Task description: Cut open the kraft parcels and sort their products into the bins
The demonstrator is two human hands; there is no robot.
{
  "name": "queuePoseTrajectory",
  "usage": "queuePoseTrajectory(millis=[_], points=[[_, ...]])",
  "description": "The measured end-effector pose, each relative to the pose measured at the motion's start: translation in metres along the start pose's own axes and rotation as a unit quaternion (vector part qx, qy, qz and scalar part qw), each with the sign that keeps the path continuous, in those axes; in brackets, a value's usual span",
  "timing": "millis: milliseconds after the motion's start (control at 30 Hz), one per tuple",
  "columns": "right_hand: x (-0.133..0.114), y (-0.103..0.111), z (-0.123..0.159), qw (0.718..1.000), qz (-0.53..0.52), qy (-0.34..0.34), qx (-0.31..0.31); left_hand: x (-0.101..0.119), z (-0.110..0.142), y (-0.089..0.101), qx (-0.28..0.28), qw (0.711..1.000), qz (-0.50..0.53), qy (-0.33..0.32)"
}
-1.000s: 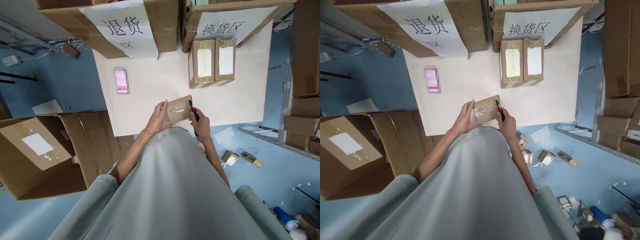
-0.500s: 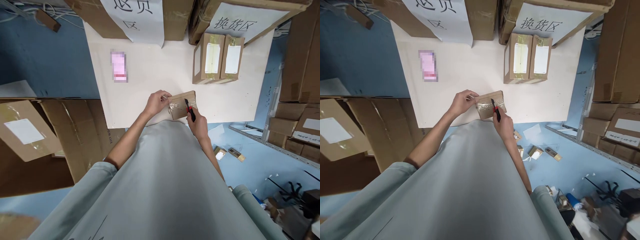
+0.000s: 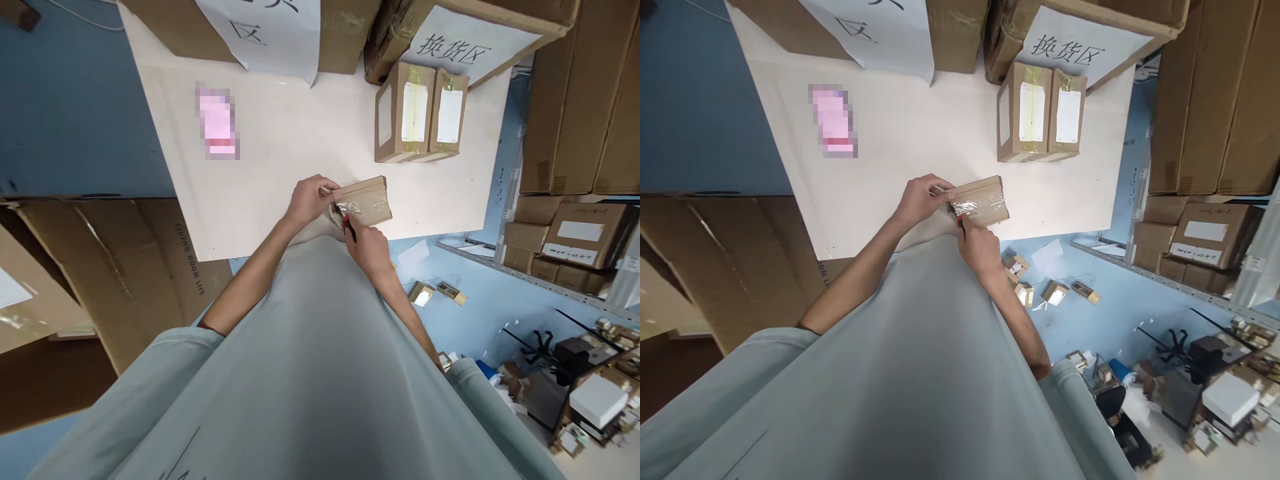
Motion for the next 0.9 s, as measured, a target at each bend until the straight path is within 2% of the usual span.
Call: queuePoseTrajectory(millis=[167,300,500,700,900], points=[[-0.021,0.010,0.007,0.998,0.051,-0.038,-0.023,0.004,0.004,-0.006,0.016,1.000,-0.010,-0.014],[-0.025,0.015,0.015,0.995,0.072,-0.054,-0.042,0.004,0.009,-0.013,0.028,0.999,-0.025,-0.017],[-0.030,0.011,0.009,0.997,0.072,-0.032,-0.018,0.001,0.011,-0.014,0.043,0.998,-0.029,-0.027],[-0.022,0.008,0.016,0.996,0.054,-0.042,-0.054,-0.001,0.020,-0.021,0.055,0.998,-0.040,-0.016],[-0.014,0.000,0.010,0.999,0.018,0.012,-0.048,0.001,0.023,-0.014,0.076,0.996,-0.052,-0.002]])
Point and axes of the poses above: each hand's wrist, its own z-axis away from the middle knuckle, its own y-axis out of the back of the hand, x = y × z, the point moved 1 cm from there along -z, towards the middle knuckle, and after that the axes turned 11 degrees about z, right-handed, at the moved point
